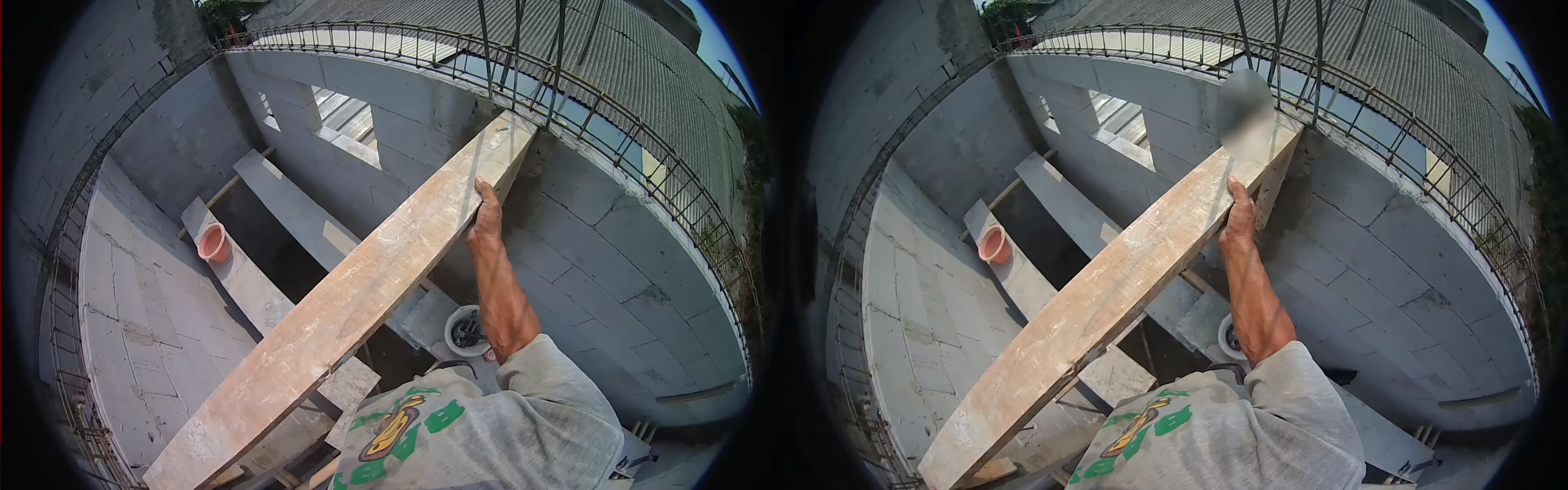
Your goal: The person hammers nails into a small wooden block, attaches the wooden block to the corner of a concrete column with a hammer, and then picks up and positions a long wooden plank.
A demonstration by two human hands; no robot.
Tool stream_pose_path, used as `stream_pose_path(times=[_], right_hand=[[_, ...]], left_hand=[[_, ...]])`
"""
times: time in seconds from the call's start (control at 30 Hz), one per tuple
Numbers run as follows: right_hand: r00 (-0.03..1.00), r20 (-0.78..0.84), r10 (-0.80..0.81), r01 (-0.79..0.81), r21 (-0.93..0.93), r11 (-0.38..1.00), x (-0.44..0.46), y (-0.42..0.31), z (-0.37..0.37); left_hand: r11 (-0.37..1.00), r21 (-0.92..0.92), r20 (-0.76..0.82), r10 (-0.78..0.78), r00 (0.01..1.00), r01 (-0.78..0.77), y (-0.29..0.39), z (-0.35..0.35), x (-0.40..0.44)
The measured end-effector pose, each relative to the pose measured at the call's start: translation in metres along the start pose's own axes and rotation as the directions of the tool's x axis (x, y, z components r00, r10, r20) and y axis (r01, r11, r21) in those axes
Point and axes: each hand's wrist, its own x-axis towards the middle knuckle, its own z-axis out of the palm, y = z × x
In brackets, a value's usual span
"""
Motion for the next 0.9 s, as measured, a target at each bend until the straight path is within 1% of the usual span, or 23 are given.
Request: stream_pose_path(times=[0.13, 0.23, 0.33, 0.43, 0.57, 0.67, 0.77, 0.9], right_hand=[[1.0, -0.027, 0.012, -0.012, -0.018, 1.0, 0.001, 0.0, 0.004], [0.998, -0.061, -0.021, 0.02, -0.025, 1.0, 0.009, 0.007, 0.001], [0.999, -0.048, -0.026, 0.027, 0.013, 1.0, 0.008, 0.007, 0.002], [0.999, -0.035, -0.018, 0.018, -0.006, 1.0, 0.004, 0.004, 0.002], [0.999, 0.002, -0.038, 0.038, 0.014, 0.999, 0.0, -0.001, -0.005], [0.998, -0.052, -0.046, 0.043, -0.058, 0.997, 0.003, 0.0, -0.01], [0.998, -0.059, -0.026, 0.022, -0.065, 0.998, 0.004, 0.0, -0.011], [0.999, -0.033, -0.03, 0.029, -0.027, 0.999, -0.004, -0.002, 0.004]], left_hand=[[1.0, -0.002, -0.005, -0.002, 1.0, 0.002, 0.002, -0.001, -0.003], [1.0, -0.002, -0.017, -0.009, 1.0, 0.009, 0.002, -0.006, -0.006], [1.0, -0.002, -0.031, -0.014, 0.999, 0.014, 0.0, -0.008, -0.009], [1.0, 0.001, -0.046, -0.013, 0.999, 0.013, 0.0, -0.012, -0.01], [1.0, 0.02, -0.054, -0.007, 0.998, 0.008, 0.002, -0.008, -0.011], [0.999, 0.037, -0.055, 0.006, 0.998, -0.004, 0.004, -0.009, -0.011], [0.999, 0.038, -0.058, -0.001, 0.998, 0.003, 0.005, -0.011, -0.011], [1.0, 0.023, -0.081, -0.02, 0.997, 0.022, 0.01, -0.027, -0.009]])
